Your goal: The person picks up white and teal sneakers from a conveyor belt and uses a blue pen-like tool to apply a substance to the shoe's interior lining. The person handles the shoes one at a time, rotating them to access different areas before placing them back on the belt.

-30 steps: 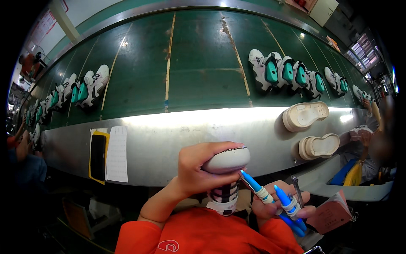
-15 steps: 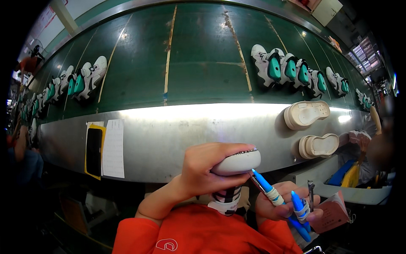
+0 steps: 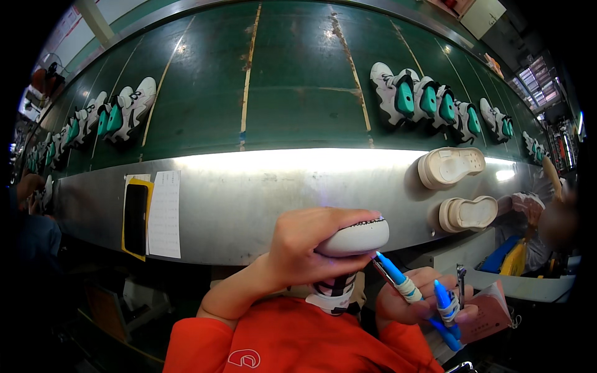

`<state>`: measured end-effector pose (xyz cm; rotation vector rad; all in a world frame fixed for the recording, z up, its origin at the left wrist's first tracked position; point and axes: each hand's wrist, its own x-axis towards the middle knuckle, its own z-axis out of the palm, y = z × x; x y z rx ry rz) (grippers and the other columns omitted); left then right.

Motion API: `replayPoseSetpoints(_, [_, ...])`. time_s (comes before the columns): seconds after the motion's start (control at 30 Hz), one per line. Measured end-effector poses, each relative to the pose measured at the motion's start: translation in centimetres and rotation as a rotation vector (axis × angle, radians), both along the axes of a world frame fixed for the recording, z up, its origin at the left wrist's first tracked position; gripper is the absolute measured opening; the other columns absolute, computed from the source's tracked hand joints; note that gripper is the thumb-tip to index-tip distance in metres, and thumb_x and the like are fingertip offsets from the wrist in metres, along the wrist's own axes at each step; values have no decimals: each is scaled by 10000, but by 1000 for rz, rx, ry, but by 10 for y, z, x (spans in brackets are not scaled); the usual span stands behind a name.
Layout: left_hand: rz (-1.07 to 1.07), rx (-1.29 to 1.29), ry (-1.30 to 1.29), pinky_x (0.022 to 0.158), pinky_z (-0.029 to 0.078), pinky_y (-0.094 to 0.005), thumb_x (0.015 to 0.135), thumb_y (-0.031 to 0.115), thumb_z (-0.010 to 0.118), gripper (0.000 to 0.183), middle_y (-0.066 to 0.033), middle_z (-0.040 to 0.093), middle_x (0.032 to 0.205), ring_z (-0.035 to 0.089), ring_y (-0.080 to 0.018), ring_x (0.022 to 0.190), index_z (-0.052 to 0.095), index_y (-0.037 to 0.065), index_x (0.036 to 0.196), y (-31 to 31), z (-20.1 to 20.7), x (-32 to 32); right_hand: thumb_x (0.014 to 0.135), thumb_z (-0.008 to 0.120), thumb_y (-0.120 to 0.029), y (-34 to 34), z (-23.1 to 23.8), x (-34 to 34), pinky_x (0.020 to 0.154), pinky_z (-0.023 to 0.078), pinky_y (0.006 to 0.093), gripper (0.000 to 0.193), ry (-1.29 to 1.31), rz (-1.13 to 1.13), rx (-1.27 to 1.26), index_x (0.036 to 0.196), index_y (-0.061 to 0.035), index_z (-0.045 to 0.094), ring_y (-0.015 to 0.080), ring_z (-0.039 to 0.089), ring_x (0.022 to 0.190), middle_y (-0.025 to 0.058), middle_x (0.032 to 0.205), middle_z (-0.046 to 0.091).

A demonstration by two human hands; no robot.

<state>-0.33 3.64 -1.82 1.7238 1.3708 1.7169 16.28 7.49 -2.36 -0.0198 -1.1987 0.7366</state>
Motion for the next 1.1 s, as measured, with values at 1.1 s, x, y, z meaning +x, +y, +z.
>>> replayPoseSetpoints(1.1, [388,-524,330,930,356,-380,721,348,678,536,-190,424,1227,434,-287,1124,494,-35,1046,38,-87,-64,827,500,-279,18,-10,42,368,255,141,263,-161,213,-951,952,-95,358,31,357,503,21,782,419])
